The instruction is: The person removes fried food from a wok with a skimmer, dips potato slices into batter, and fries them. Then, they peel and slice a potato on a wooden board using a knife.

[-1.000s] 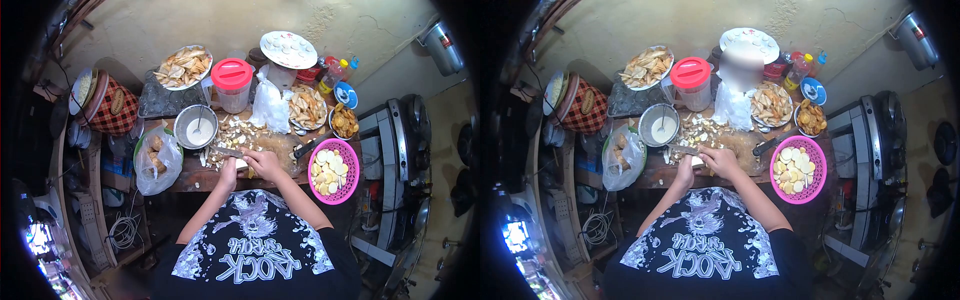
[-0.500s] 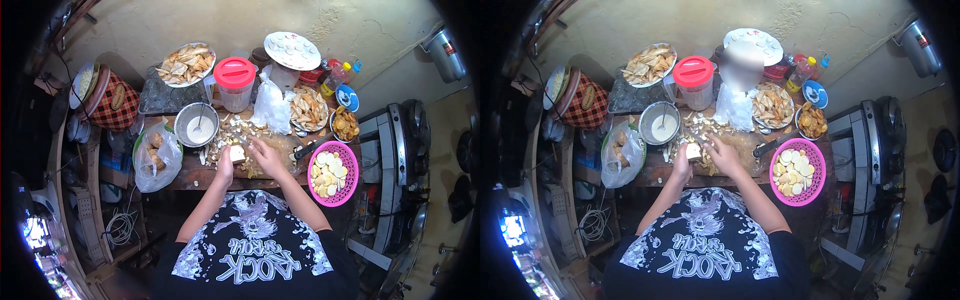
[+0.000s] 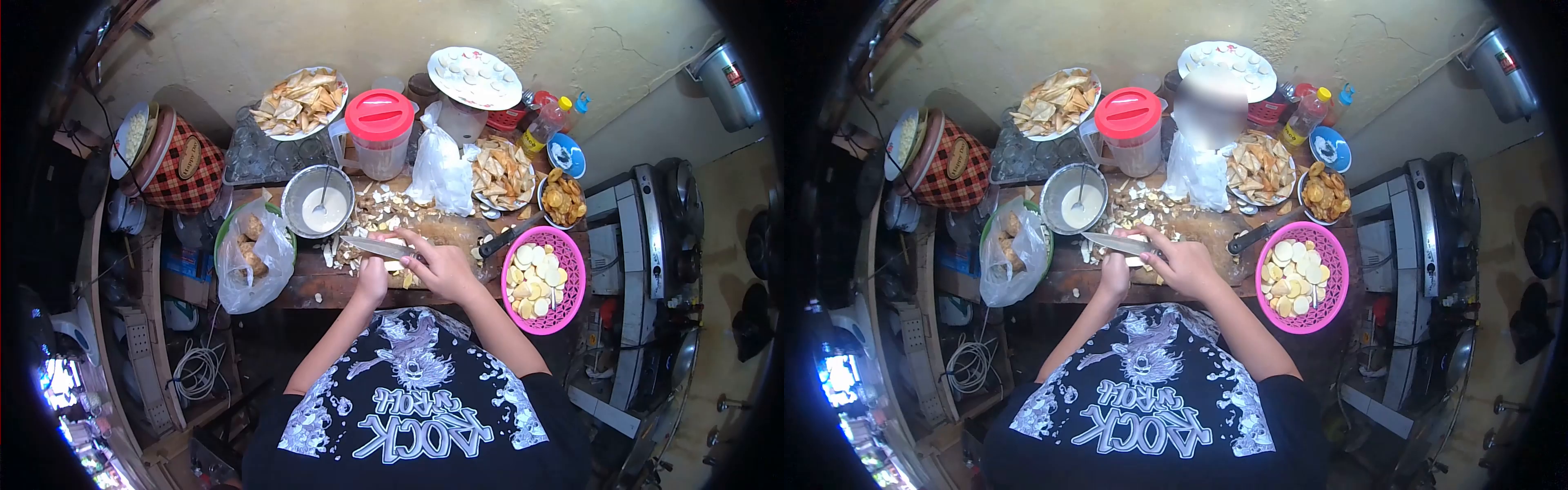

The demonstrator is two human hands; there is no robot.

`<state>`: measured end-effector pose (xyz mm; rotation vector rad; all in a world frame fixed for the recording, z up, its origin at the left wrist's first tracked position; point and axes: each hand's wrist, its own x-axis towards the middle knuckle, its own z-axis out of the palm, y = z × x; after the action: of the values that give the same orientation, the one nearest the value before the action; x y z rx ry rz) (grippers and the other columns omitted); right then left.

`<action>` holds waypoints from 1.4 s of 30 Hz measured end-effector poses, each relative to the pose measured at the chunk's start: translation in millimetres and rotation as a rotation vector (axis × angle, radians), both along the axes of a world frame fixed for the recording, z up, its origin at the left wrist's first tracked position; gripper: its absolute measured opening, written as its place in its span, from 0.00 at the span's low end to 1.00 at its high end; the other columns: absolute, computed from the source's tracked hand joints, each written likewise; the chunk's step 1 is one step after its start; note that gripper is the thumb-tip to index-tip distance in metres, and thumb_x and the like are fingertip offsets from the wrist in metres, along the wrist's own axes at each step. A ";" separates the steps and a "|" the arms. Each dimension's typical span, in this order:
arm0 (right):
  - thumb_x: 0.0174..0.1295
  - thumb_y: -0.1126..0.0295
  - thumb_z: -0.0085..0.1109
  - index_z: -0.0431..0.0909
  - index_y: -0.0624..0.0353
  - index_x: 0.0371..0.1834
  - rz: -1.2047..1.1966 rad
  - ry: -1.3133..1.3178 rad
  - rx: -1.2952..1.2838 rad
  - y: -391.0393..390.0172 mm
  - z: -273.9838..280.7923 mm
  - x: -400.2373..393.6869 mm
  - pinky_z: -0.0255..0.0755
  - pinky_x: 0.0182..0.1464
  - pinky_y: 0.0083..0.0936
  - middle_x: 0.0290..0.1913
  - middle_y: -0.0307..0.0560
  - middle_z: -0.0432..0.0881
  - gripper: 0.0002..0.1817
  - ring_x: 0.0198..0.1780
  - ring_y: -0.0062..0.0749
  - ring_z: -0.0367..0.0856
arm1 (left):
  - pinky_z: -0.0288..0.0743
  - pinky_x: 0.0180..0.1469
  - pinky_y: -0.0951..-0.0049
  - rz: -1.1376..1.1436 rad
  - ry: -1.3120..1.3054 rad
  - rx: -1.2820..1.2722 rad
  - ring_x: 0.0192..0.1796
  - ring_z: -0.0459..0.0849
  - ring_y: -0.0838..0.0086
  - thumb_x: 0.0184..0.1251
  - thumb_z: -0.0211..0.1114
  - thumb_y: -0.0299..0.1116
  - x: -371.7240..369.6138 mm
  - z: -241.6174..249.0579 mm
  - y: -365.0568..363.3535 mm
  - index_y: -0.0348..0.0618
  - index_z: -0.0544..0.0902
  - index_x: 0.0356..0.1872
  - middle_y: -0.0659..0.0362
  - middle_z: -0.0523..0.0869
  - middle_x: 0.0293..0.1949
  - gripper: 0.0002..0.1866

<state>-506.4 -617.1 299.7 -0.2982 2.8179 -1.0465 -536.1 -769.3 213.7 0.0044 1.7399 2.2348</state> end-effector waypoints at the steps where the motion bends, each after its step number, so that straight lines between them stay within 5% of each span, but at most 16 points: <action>1: 0.63 0.50 0.44 0.59 0.41 0.66 0.007 0.003 -0.025 1.7 2.7 2.0 0.70 0.29 0.43 0.19 0.52 0.77 0.28 0.25 0.51 0.79 | 0.71 0.41 0.77 0.011 -0.055 0.049 0.38 0.76 0.78 0.74 0.39 0.46 0.9 13.2 2.1 0.42 0.72 0.46 0.59 0.77 0.36 0.20; 14: 0.63 0.50 0.45 0.58 0.44 0.67 -0.030 0.046 0.074 -5.3 2.2 12.0 0.70 0.28 0.42 0.20 0.55 0.78 0.29 0.25 0.52 0.79 | 0.69 0.43 0.76 0.020 -0.070 0.031 0.38 0.74 0.78 0.74 0.36 0.37 0.4 28.2 4.5 0.40 0.71 0.43 0.58 0.76 0.37 0.16; 20: 0.64 0.51 0.45 0.70 0.41 0.57 -0.145 0.073 -0.032 -6.4 -16.1 2.3 0.70 0.28 0.40 0.21 0.56 0.77 0.20 0.28 0.49 0.80 | 0.68 0.45 0.77 0.090 0.032 -0.087 0.41 0.74 0.79 0.74 0.39 0.37 6.0 15.1 10.8 0.40 0.71 0.44 0.60 0.75 0.38 0.14; 24: 0.67 0.53 0.45 0.75 0.51 0.51 -0.336 -0.132 -0.495 -11.6 -36.6 -5.4 0.68 0.26 0.27 0.19 0.43 0.77 0.18 0.23 0.33 0.77 | 0.72 0.36 0.76 -0.012 -0.370 0.161 0.35 0.76 0.78 0.71 0.49 0.45 0.3 28.5 9.6 0.44 0.71 0.42 0.62 0.76 0.35 0.15; 29: 0.69 0.57 0.45 0.75 0.64 0.50 -0.440 -0.392 -1.101 0.0 -73.1 -18.3 0.63 0.27 0.15 0.24 0.31 0.73 0.20 0.23 0.14 0.65 | 0.74 0.34 0.74 -0.020 -0.516 0.317 0.36 0.79 0.74 0.69 0.50 0.48 -3.1 22.6 3.6 0.42 0.72 0.46 0.58 0.79 0.37 0.18; 30: 0.68 0.56 0.46 0.74 0.65 0.51 -0.448 -0.346 -1.035 1.0 -76.7 -19.3 0.66 0.30 0.20 0.27 0.36 0.78 0.22 0.27 0.18 0.72 | 0.75 0.34 0.74 -0.008 -0.573 0.391 0.36 0.79 0.74 0.69 0.50 0.48 -4.7 23.8 2.6 0.42 0.72 0.46 0.57 0.80 0.37 0.19; 32: 0.68 0.54 0.45 0.72 0.59 0.56 -0.412 -0.205 -0.840 0.8 -89.8 -18.3 0.61 0.24 0.17 0.19 0.33 0.69 0.22 0.21 0.16 0.66 | 0.75 0.35 0.73 0.029 -0.612 0.473 0.36 0.80 0.73 0.69 0.50 0.49 -7.0 24.6 0.2 0.41 0.73 0.48 0.56 0.80 0.38 0.21; 34: 0.66 0.52 0.46 0.69 0.54 0.59 -0.337 -0.153 -0.603 -1.5 -66.9 -12.8 0.63 0.26 0.23 0.21 0.39 0.71 0.24 0.24 0.25 0.69 | 0.75 0.39 0.71 0.037 -0.644 0.527 0.39 0.79 0.71 0.69 0.48 0.52 -8.3 22.0 -2.6 0.42 0.73 0.49 0.57 0.80 0.38 0.23; 36: 0.64 0.51 0.48 0.66 0.49 0.62 -0.224 -0.185 -0.324 -0.4 -25.2 1.0 0.72 0.35 0.35 0.32 0.55 0.82 0.26 0.35 0.46 0.82 | 0.74 0.42 0.69 0.026 -0.684 0.548 0.41 0.79 0.72 0.68 0.48 0.53 -6.3 19.8 -4.7 0.44 0.73 0.49 0.58 0.80 0.39 0.23; 42: 0.63 0.50 0.47 0.64 0.41 0.64 -0.127 -0.010 -0.077 -14.3 -14.4 13.4 0.72 0.32 0.41 0.28 0.54 0.81 0.26 0.29 0.52 0.80 | 0.70 0.45 0.70 -0.027 -0.579 0.535 0.42 0.76 0.74 0.69 0.48 0.54 -3.9 20.8 1.4 0.48 0.74 0.46 0.61 0.79 0.41 0.21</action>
<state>-493.0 -631.4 285.4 -0.1220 2.8240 -1.1798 -540.1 -767.9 234.5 -0.4466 0.8231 2.2995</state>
